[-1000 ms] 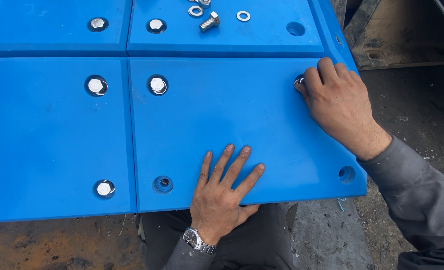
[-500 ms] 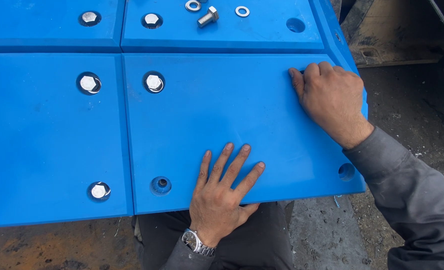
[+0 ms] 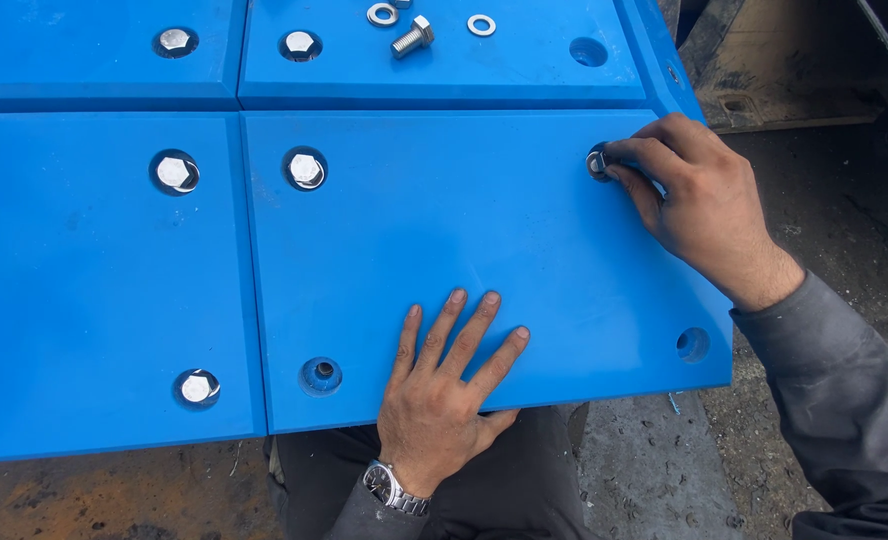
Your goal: The person positions blue plastic wear plates onto a black steel surface, aligning their holes with the mounting holes below. They insert bolts and washers into the aligned holes by hand and press the plates into place, working across several plates one at a time.
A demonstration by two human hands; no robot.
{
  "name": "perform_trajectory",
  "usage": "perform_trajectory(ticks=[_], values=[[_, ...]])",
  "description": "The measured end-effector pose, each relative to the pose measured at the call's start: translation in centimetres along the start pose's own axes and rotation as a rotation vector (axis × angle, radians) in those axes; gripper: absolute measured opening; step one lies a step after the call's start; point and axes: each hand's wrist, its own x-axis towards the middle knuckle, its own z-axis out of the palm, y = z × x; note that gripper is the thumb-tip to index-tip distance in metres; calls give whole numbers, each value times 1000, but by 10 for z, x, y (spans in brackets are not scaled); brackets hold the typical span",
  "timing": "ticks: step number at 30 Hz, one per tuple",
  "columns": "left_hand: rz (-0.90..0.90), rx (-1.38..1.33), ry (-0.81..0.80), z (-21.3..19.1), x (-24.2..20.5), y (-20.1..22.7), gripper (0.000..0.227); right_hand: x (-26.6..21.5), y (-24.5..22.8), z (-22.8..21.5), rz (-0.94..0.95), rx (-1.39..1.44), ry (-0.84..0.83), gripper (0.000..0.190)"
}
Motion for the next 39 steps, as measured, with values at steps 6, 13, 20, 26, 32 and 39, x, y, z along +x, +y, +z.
perform_trajectory(ticks=[6,13,20,26,32,39], values=[[-8,0,2,0,0,0,92,6,3,-4,-26,15,-55,24],[-25,-13,-15,0,1,-1,94,15,-5,-15,-71,10,-83,27],[-4,-26,-7,1,0,-2,93,13,-10,-14,-50,-148,-144,25],[-7,-26,-13,1,0,-1,93,16,-21,-9,-16,-295,-166,26],[-9,-25,-12,2,-1,-1,93,17,-7,-2,-63,-327,-187,31],[-5,1,3,3,-1,-1,94,15,3,20,-71,-451,-201,37]])
